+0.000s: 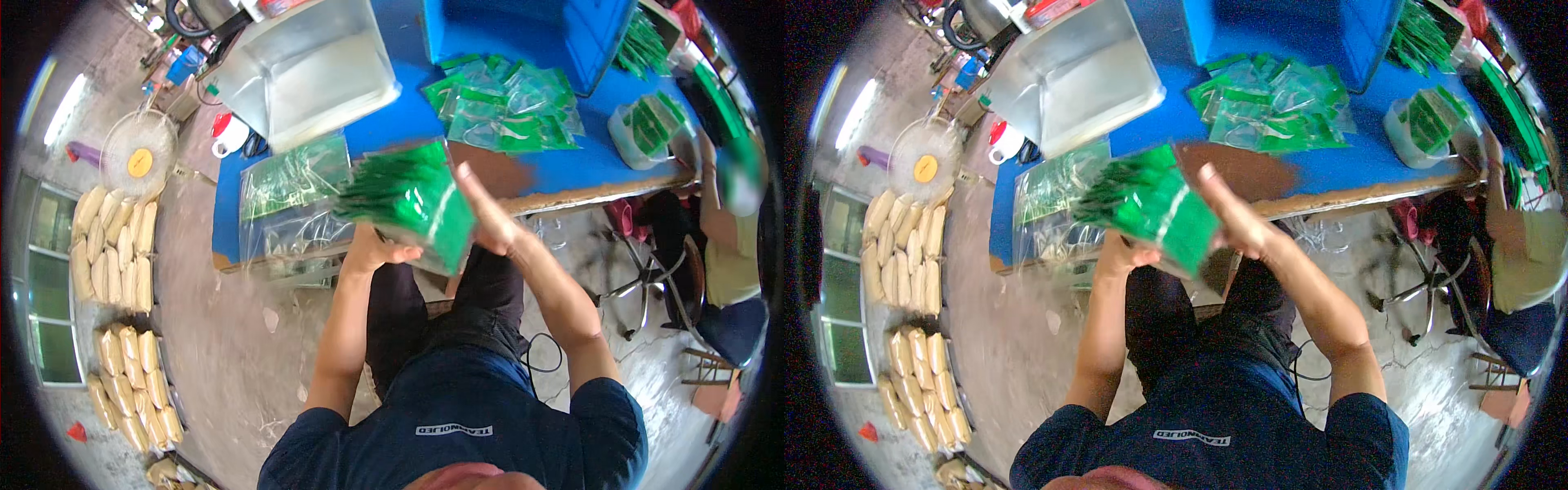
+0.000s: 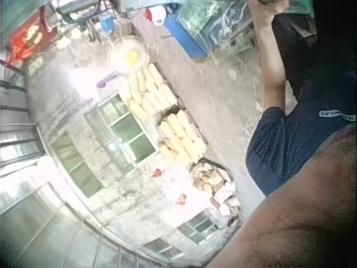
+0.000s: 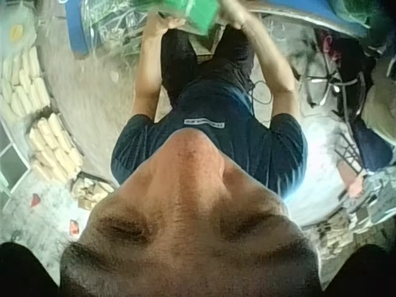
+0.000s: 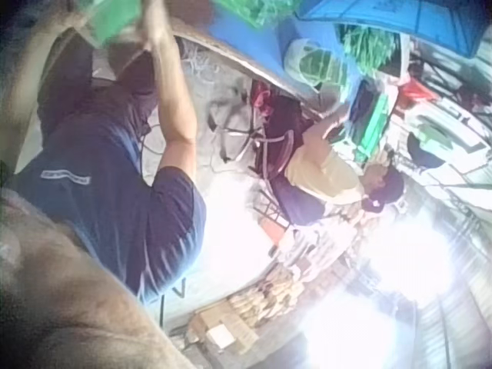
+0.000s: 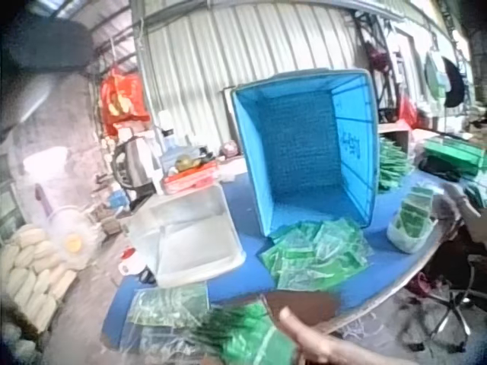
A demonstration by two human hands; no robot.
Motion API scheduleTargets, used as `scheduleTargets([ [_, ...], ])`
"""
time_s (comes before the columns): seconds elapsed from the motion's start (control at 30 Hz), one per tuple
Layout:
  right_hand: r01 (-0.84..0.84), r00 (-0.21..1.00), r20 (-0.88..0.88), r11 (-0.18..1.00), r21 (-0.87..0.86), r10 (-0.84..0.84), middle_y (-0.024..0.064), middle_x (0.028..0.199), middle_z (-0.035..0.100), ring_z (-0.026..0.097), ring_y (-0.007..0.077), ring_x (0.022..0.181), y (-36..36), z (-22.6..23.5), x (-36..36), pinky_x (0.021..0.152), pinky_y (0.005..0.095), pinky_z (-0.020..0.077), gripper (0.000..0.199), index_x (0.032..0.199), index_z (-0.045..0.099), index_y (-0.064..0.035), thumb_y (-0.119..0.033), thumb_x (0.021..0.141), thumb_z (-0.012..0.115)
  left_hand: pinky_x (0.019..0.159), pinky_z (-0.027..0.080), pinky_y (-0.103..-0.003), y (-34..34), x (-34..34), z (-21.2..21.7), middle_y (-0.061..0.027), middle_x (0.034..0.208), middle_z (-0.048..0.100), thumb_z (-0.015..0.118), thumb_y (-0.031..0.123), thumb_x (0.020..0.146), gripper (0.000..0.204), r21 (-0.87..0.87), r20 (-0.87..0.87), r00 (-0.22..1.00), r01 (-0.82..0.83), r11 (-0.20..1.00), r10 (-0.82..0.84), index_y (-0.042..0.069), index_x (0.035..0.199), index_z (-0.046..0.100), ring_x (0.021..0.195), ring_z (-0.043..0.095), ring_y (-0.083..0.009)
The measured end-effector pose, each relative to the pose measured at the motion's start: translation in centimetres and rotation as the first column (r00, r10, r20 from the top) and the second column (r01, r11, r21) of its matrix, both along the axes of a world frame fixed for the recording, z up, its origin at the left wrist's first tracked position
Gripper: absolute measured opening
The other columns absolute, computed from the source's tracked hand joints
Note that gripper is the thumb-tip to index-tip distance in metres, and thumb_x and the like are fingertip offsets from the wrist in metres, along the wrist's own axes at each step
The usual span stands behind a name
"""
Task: The person packs small green parts into plastic bags by hand.
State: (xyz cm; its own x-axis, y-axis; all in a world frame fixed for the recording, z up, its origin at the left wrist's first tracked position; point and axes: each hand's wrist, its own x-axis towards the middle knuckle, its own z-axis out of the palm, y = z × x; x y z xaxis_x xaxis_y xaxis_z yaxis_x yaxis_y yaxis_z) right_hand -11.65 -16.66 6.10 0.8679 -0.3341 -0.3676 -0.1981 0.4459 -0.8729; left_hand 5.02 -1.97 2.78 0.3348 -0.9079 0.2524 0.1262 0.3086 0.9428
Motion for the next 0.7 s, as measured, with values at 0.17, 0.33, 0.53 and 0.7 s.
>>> scheduleTargets([
  [0.17,-0.621,0.781,0.554,0.444,0.646,0.288,0.0193,0.143,0.052,0.057,0.0339,0.123,4.3,-5.7,-0.9,0.106,0.0487,0.0443,0.100,0.141,0.049,-0.0043,-0.083,0.081,0.045,0.112,0.038,-0.046,0.3,-1.4,1.0,-0.0188,0.150,0.043,0.052,0.046,0.100,0.073,-0.065,-0.400,0.840,0.372,0.926,-0.366,0.004,0.154,0.026,0.133,0.047,-0.0297],
  [0.33,-0.252,0.947,0.321,0.630,0.735,0.006,0.0107,0.132,0.063,0.061,0.0251,0.118,4.3,-7.8,-3.2,0.104,0.0455,0.0475,0.076,0.138,0.054,-0.0070,-0.047,0.079,0.079,0.117,0.031,-0.050,0.8,-4.0,4.0,-0.0194,0.162,0.021,0.057,0.052,0.095,0.090,0.078,-0.180,0.963,0.218,0.973,-0.201,0.005,0.157,0.013,0.142,0.037,-0.0332],
  [0.53,-0.148,0.934,0.358,0.897,0.418,-0.013,0.0126,0.144,0.052,0.053,0.0270,0.129,0.9,-4.8,-4.9,0.111,0.0423,0.0414,0.107,0.153,0.030,-0.0033,-0.024,0.067,0.091,0.119,0.025,-0.047,2.2,-5.3,4.6,-0.0166,0.163,0.017,0.063,0.059,0.089,0.102,-0.162,-0.517,0.811,0.222,0.962,-0.274,0.005,0.158,0.011,0.147,0.028,-0.0319],
  [0.7,-0.017,0.937,0.349,0.999,0.052,-0.002,0.0110,0.145,0.047,0.045,0.0251,0.134,0.6,-3.4,-4.9,0.113,0.0388,0.0352,0.112,0.156,0.020,-0.0069,-0.012,0.068,0.089,0.115,0.033,-0.042,0.9,-6.0,3.5,-0.0173,0.160,0.027,0.069,0.038,0.091,0.089,0.038,-0.450,0.886,0.145,0.989,-0.113,0.001,0.156,0.020,0.142,0.037,-0.0269],
])
